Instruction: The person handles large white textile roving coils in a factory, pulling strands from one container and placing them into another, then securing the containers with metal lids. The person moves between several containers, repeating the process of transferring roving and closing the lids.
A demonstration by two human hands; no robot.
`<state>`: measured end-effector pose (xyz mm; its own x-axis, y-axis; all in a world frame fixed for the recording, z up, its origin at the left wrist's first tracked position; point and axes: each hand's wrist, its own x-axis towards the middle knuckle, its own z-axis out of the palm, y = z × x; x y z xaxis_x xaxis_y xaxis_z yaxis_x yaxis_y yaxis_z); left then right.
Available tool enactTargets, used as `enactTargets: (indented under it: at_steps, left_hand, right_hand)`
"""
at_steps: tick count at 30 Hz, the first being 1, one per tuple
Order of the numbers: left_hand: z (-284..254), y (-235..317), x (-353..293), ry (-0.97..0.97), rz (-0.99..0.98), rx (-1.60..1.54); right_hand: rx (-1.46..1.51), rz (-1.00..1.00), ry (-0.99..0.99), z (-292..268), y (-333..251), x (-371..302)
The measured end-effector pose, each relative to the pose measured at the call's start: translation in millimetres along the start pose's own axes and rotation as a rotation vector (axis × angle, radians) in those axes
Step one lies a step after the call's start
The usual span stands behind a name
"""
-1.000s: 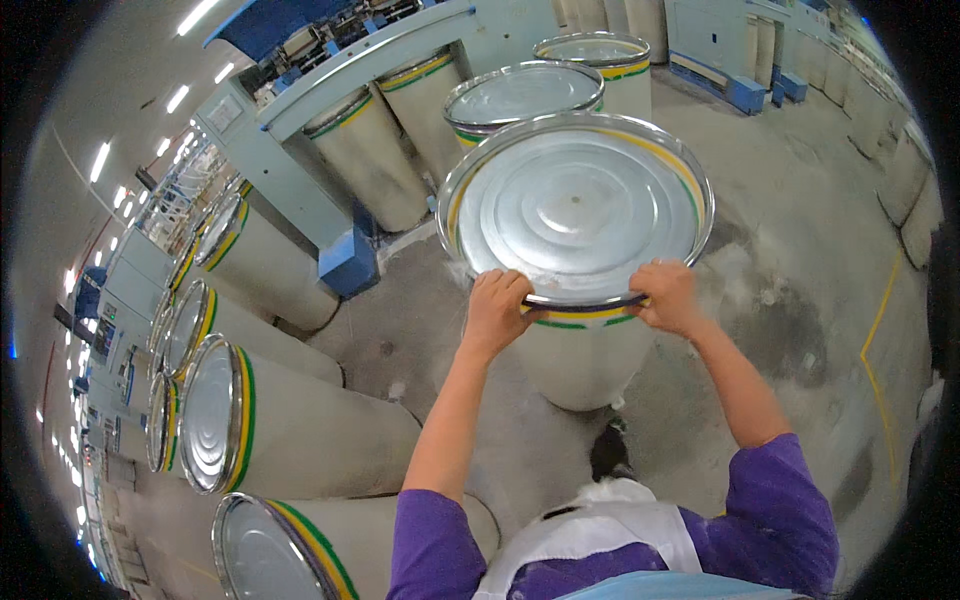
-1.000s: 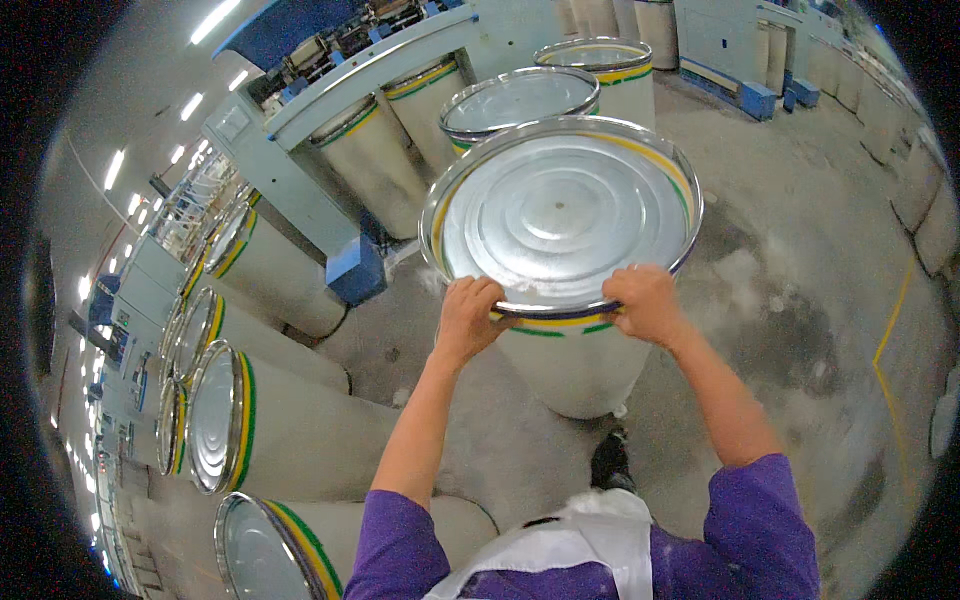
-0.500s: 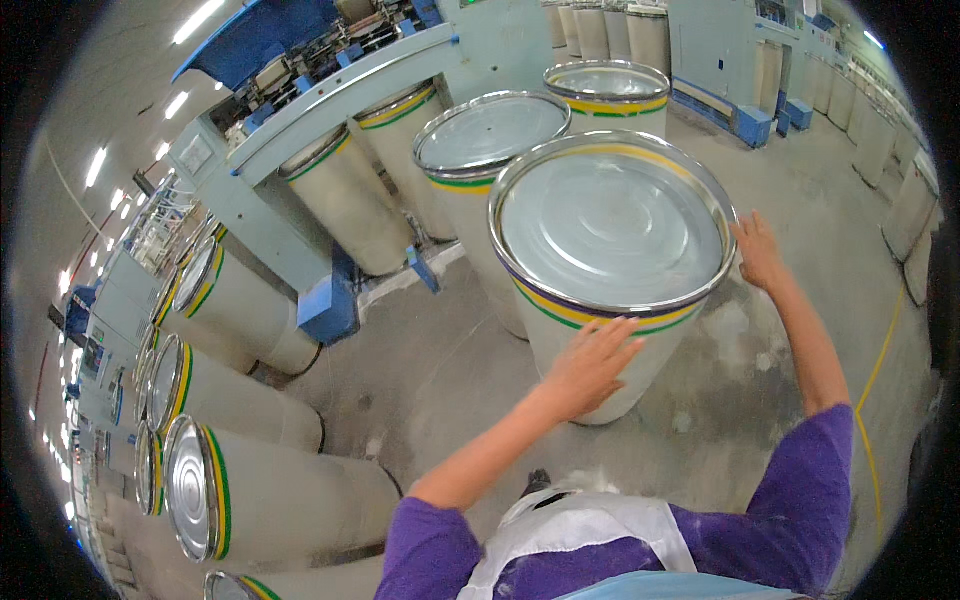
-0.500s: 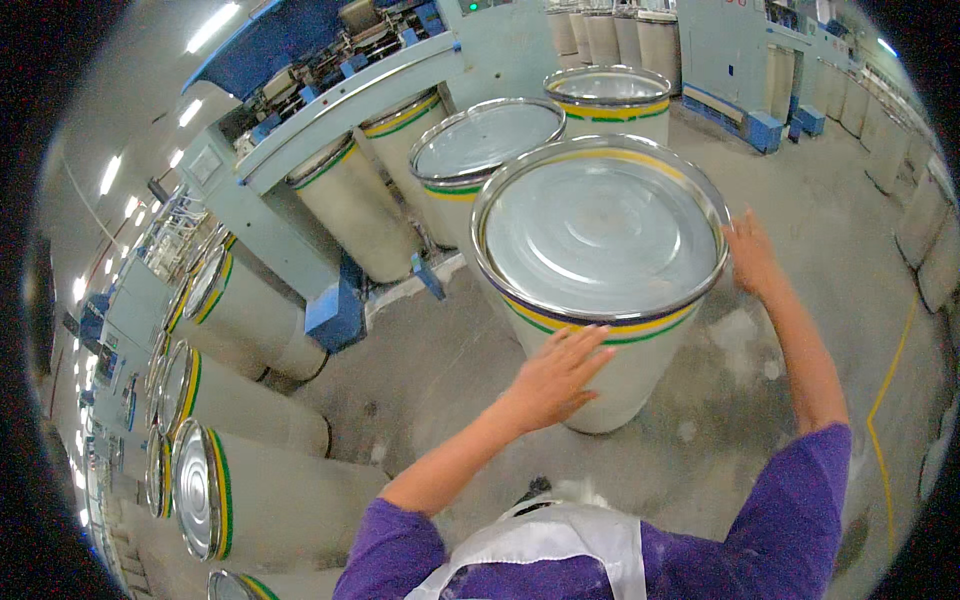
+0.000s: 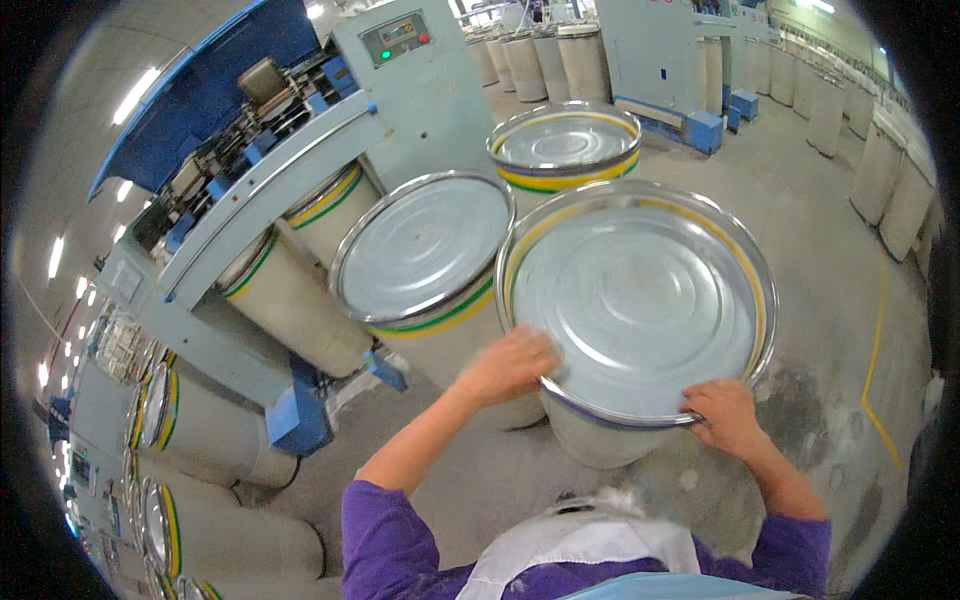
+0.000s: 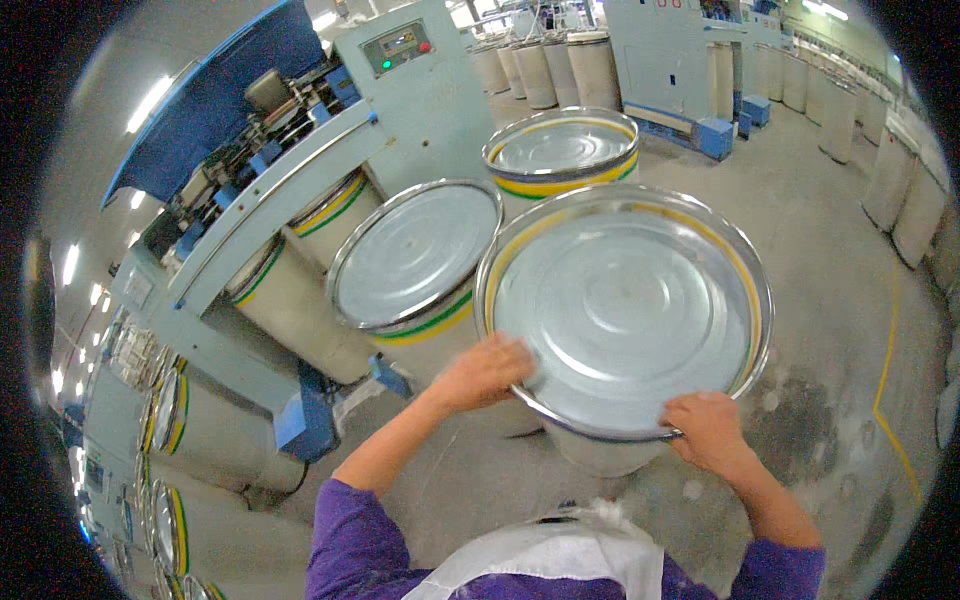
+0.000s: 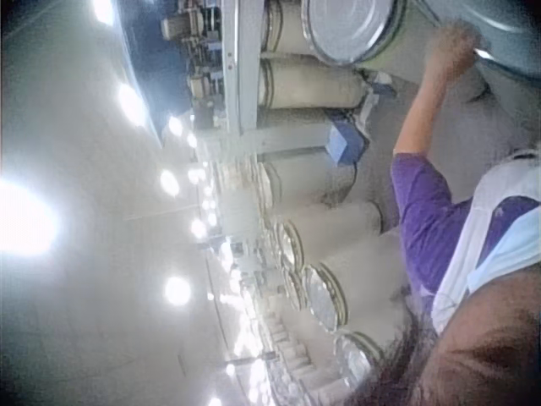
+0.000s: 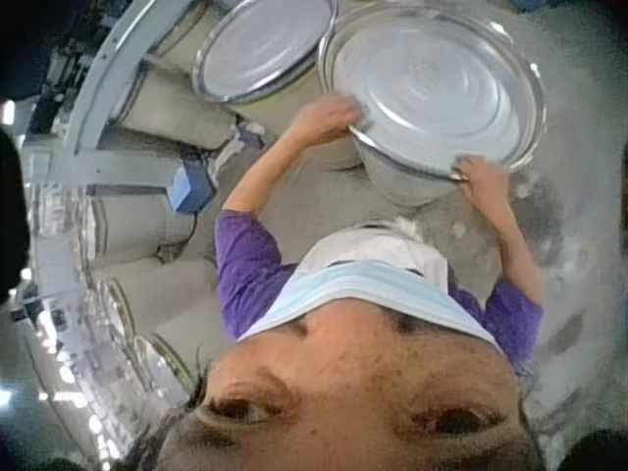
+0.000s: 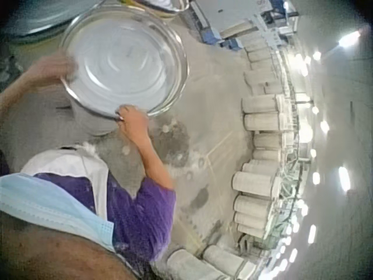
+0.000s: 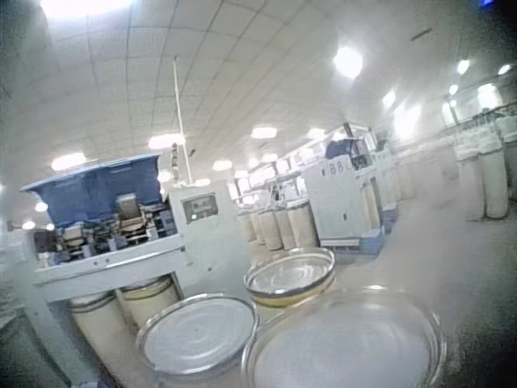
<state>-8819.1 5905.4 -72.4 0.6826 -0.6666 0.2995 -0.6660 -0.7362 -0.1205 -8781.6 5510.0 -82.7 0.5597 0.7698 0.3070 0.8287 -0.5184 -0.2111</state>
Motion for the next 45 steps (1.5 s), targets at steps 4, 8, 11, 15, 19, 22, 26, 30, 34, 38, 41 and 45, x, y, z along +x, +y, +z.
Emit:
enactTargets:
  at_steps: [4, 8, 11, 15, 19, 22, 26, 30, 34, 38, 41, 45]
  left_hand:
    - [34.1, -33.2, 64.3, -0.142, 0.114, -0.236]
    - [64.0, -50.3, 110.9, -0.002, 0.083, -0.281]
    - [80.8, -70.8, 144.3, 0.006, 0.021, -0.261]
    - [99.2, -115.0, 206.1, 0.051, 0.000, -0.299]
    - [121.6, -165.6, 270.1, 0.002, 0.011, -0.257]
    - [142.8, -211.2, 332.1, -0.014, 0.018, -0.222]
    - [174.0, -267.3, 408.5, 0.020, 0.088, -0.215]
    - [205.6, -328.8, 448.7, 0.169, 0.068, -0.248]
    - [244.7, -368.9, 492.0, 0.356, -0.081, -0.193]
    - [313.1, -374.6, 510.1, 0.302, -0.220, -0.327]
    - [384.8, -394.4, 457.7, -0.159, 0.070, -0.226]
    - [465.9, -425.7, 351.1, -0.644, -0.095, -0.350]
  right_hand:
    - [-0.064, 0.004, -0.003, -12.9, 100.2, 14.7]
    - [-0.076, -0.095, -0.069, -23.3, 190.0, 66.4]
    - [-0.105, -0.135, -0.132, -26.0, 245.9, 98.1]
    - [-0.074, -0.165, -0.075, -25.5, 321.6, 132.6]
    - [-0.010, -0.162, 0.071, -25.3, 377.2, 151.5]
    - [-0.034, -0.038, 0.096, -30.5, 425.7, 169.1]
    - [-0.044, 0.024, 0.169, -35.2, 471.5, 190.4]
    - [-0.104, 0.098, 0.247, -18.3, 497.2, 223.0]
    - [-0.163, 0.147, 0.442, 4.9, 530.0, 257.7]
    - [-0.208, 0.306, 0.402, 12.3, 576.8, 282.3]
    - [-0.242, 0.378, 0.414, 25.7, 601.7, 301.3]
    - [-0.340, 0.477, 0.465, 47.8, 625.1, 341.7]
